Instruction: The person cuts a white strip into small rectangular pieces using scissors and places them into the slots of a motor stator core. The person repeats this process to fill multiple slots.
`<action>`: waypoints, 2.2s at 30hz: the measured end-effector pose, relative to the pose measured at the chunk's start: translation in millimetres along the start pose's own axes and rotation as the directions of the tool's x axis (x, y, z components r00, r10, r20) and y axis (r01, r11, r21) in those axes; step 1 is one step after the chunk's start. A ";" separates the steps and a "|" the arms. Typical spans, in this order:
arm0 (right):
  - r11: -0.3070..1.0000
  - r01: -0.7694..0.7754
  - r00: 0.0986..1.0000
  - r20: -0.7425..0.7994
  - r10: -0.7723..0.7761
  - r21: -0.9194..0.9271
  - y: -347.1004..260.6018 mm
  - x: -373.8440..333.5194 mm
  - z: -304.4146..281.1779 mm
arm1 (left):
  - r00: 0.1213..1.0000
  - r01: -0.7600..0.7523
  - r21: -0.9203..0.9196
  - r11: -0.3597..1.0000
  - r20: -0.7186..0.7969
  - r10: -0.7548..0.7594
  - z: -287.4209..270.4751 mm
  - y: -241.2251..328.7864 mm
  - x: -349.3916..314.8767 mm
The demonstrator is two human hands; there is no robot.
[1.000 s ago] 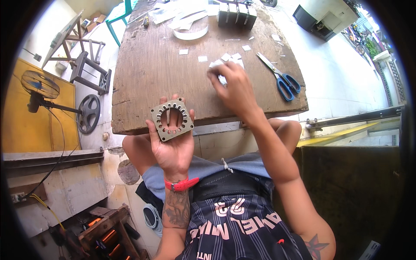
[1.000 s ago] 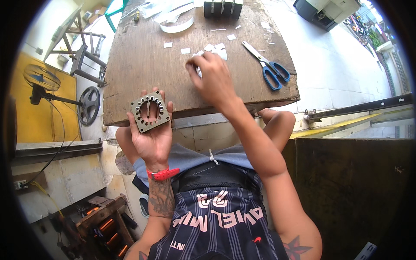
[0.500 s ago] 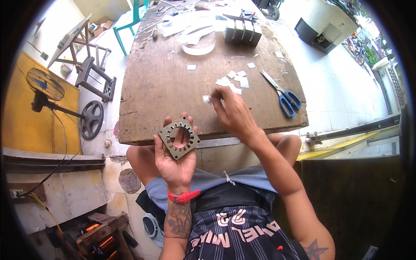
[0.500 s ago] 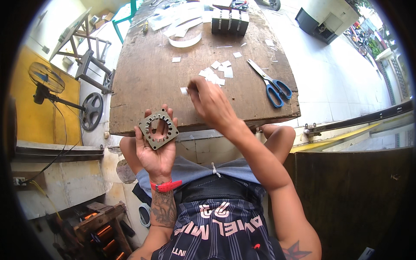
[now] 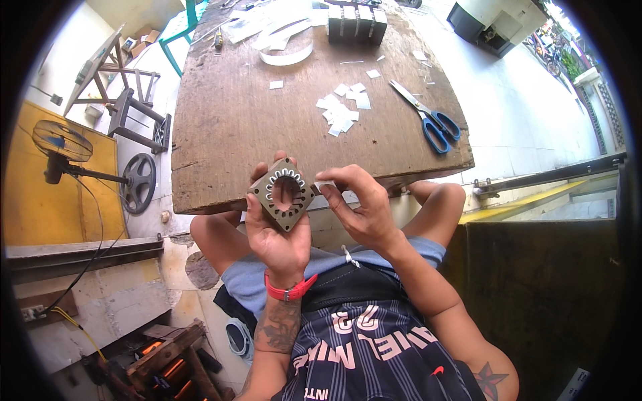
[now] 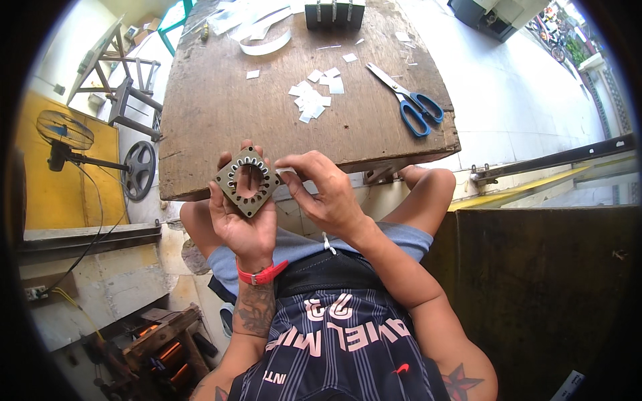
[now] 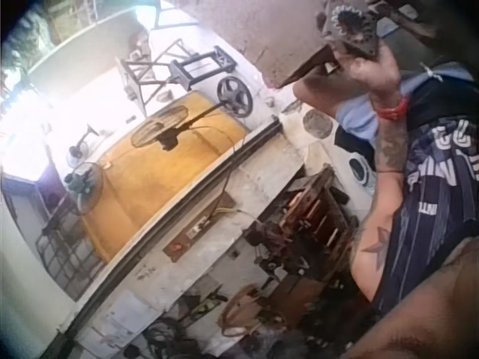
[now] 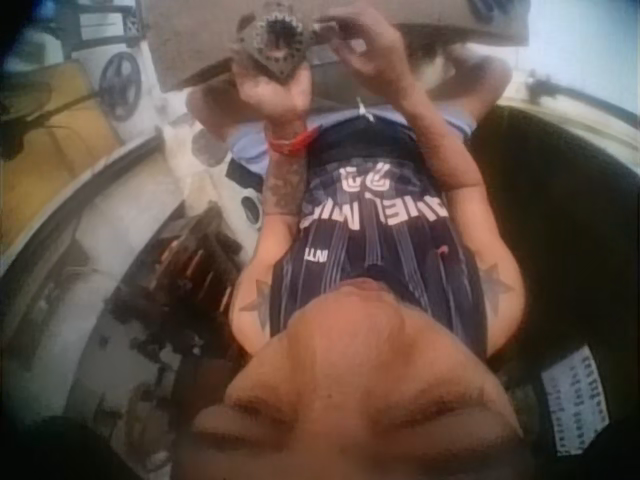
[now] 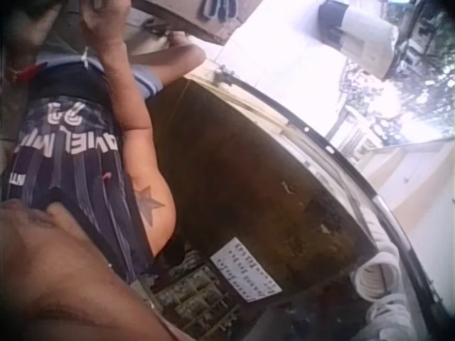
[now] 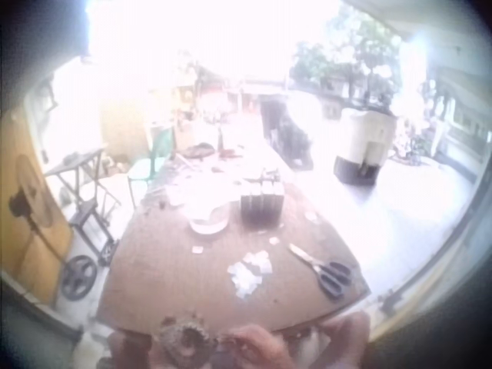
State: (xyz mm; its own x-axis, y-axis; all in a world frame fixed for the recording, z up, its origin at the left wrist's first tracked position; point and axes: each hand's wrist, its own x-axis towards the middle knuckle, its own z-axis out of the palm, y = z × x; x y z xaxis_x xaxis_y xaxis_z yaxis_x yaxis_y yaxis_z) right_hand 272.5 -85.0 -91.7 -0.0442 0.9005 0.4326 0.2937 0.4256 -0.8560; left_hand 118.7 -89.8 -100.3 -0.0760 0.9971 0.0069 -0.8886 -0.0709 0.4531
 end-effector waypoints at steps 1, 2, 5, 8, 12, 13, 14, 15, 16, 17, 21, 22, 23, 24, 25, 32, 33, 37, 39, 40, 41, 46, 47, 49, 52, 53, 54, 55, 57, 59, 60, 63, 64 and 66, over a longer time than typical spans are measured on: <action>0.999 0.045 0.999 0.009 -0.045 -0.004 0.4 -0.8 1.5 | 1.000 -0.012 0.012 1.000 0.007 0.012 0.8 -1.2 -1.0; 0.997 0.074 0.997 0.009 -0.074 -0.006 0.5 -1.7 3.1 | 1.000 -0.024 0.024 0.999 0.013 0.024 1.5 -2.0 -1.8; 0.975 0.190 0.982 0.023 -0.189 -0.114 1.4 -2.5 4.9 | 0.998 -0.056 0.096 0.994 0.028 0.054 2.9 -3.3 -2.8; 0.948 0.252 0.967 0.017 -0.254 -0.195 3.8 -1.3 2.5 | 0.997 -0.064 0.127 0.990 0.052 0.058 4.6 -4.7 -4.7; 0.952 0.228 0.974 0.039 -0.225 -0.202 6.1 -1.0 3.4 | 0.993 -0.100 0.190 0.977 0.075 0.087 6.2 -9.6 -6.5; 0.954 0.228 0.974 0.042 -0.224 -0.194 5.8 -1.9 4.3 | 0.992 -0.109 0.202 0.973 0.085 0.094 6.1 -10.4 -6.3; 0.955 0.231 0.973 0.050 -0.226 -0.184 5.2 -3.1 4.7 | 0.991 -0.116 0.221 0.968 0.093 0.097 5.8 -10.6 -6.2; 0.954 0.223 0.974 0.070 -0.214 -0.199 4.0 -4.7 4.8 | 0.990 -0.125 0.231 0.965 0.096 0.105 5.4 -10.3 -6.2; 0.952 0.219 0.975 0.093 -0.203 -0.212 2.9 -5.9 3.7 | 0.989 -0.131 0.249 0.959 0.099 0.109 5.0 -9.4 -6.0; 0.950 0.215 0.974 0.116 -0.193 -0.226 1.5 -7.2 2.6 | 0.988 -0.137 0.268 0.954 0.101 0.113 4.7 -8.5 -5.9; 0.934 0.242 0.969 0.121 -0.217 -0.262 -0.7 -7.7 -2.1 | 0.990 -0.121 0.225 0.967 0.094 0.102 5.8 -8.0 -7.1; 0.941 0.222 0.974 0.099 -0.203 -0.257 -0.9 -8.1 -1.1 | 0.990 -0.123 0.213 0.969 0.089 0.106 6.0 -8.7 -7.1; 0.946 0.204 0.979 0.078 -0.191 -0.250 -0.9 -8.5 0.6 | 0.990 -0.126 0.200 0.972 0.084 0.111 6.1 -9.3 -7.0; 0.948 0.205 0.979 0.056 -0.197 -0.242 -0.1 -8.3 3.4 | 0.990 -0.135 0.201 0.970 0.076 0.122 5.8 -9.7 -6.9; 0.951 0.204 0.979 0.034 -0.202 -0.233 0.7 -8.6 6.7 | 0.989 -0.141 0.202 0.969 0.067 0.130 5.4 -10.0 -6.7; 0.964 0.183 0.983 0.009 -0.184 -0.192 11.7 -12.9 21.5 | 0.992 -0.123 0.223 0.967 0.034 0.119 0.0 -5.8 -5.4; 0.971 0.179 0.982 -0.032 -0.186 -0.158 12.3 -14.5 23.4 | 0.993 -0.122 0.192 0.974 0.025 0.119 0.0 -5.5 -5.3; 0.979 0.151 0.987 -0.040 -0.157 -0.134 7.7 -23.7 28.7 | 0.992 -0.128 0.159 0.979 0.009 0.128 0.0 -5.5 -3.6; 0.971 0.144 0.990 0.033 -0.140 -0.193 6.1 -21.8 25.2 | 0.993 -0.117 0.129 0.985 -0.011 0.119 -1.8 -5.3 -1.4; 0.965 0.138 0.990 0.072 -0.125 -0.225 7.1 -16.7 20.9 | 0.994 -0.103 0.100 0.990 -0.031 0.107 -3.7 -4.0 0.0; 0.958 0.167 0.985 0.081 -0.152 -0.235 8.8 -8.8 17.8 | 0.994 -0.093 0.071 0.993 -0.048 0.097 -6.1 -2.1 1.8; 0.866 0.143 0.990 0.067 -0.127 -0.479 51.5 93.6 16.1 | 0.996 0.038 -0.256 0.966 -0.073 -0.059 -18.0 8.2 7.5; 0.840 0.197 0.979 0.052 -0.198 -0.506 62.3 118.6 20.8 | 0.994 0.045 -0.284 0.958 -0.082 -0.071 -19.0 9.5 7.4; 0.723 0.235 0.966 0.074 -0.248 -0.650 79.2 162.6 39.6 | 0.991 0.059 -0.280 0.958 -0.102 -0.091 -19.1 11.9 6.9; 0.603 0.288 0.956 0.194 -0.218 -0.744 84.7 185.5 51.1 | 0.987 0.068 -0.255 0.965 -0.122 -0.102 -16.7 17.4 5.6; 0.568 0.283 0.959 0.242 -0.148 -0.773 82.0 184.4 52.0 | 0.985 0.077 -0.249 0.965 -0.128 -0.112 -15.9 19.9 5.6; 0.611 0.290 0.956 0.248 -0.155 -0.737 77.8 177.7 50.4 | 0.987 0.077 -0.243 0.967 -0.120 -0.108 -15.6 23.0 5.7; 0.643 0.280 0.958 0.254 -0.136 -0.713 72.6 163.6 46.0 | 0.987 0.081 -0.244 0.966 -0.118 -0.113 -15.7 26.2 5.8; 0.673 0.276 0.956 0.271 -0.116 -0.686 62.5 133.2 37.7 | 0.988 0.082 -0.241 0.967 -0.106 -0.111 -16.4 30.9 6.1; 0.666 0.292 0.951 0.283 -0.125 -0.687 55.2 107.7 30.1 | 0.995 0.087 -0.231 0.969 -0.034 -0.097 -17.2 31.5 8.7; 0.632 0.352 0.936 0.279 -0.216 -0.690 52.8 100.1 28.5 | 0.994 0.101 -0.271 0.957 -0.018 -0.110 -17.6 31.1 10.4; 0.851 0.205 0.977 0.155 -0.147 -0.483 44.4 86.9 27.6 | 0.993 0.097 -0.253 0.963 -0.046 -0.113 -16.3 25.9 11.3; 0.957 0.136 0.990 0.076 -0.121 -0.257 39.8 81.0 27.3 | 0.993 0.100 -0.251 0.963 -0.036 -0.112 -15.7 24.4 10.5; 0.983 0.055 0.998 0.016 -0.053 -0.173 29.4 66.5 23.3 | 0.993 0.100 -0.231 0.968 -0.030 -0.110 -14.2 21.7 9.0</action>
State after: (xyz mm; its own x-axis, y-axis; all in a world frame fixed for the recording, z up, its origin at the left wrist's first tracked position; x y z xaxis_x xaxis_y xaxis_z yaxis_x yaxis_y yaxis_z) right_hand 255.9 -10.5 -94.7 -0.0752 0.8781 0.4725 0.4512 0.4525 -0.7692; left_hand 92.3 -82.8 -103.0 0.0089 0.9975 -0.0697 -0.9721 0.0250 0.2332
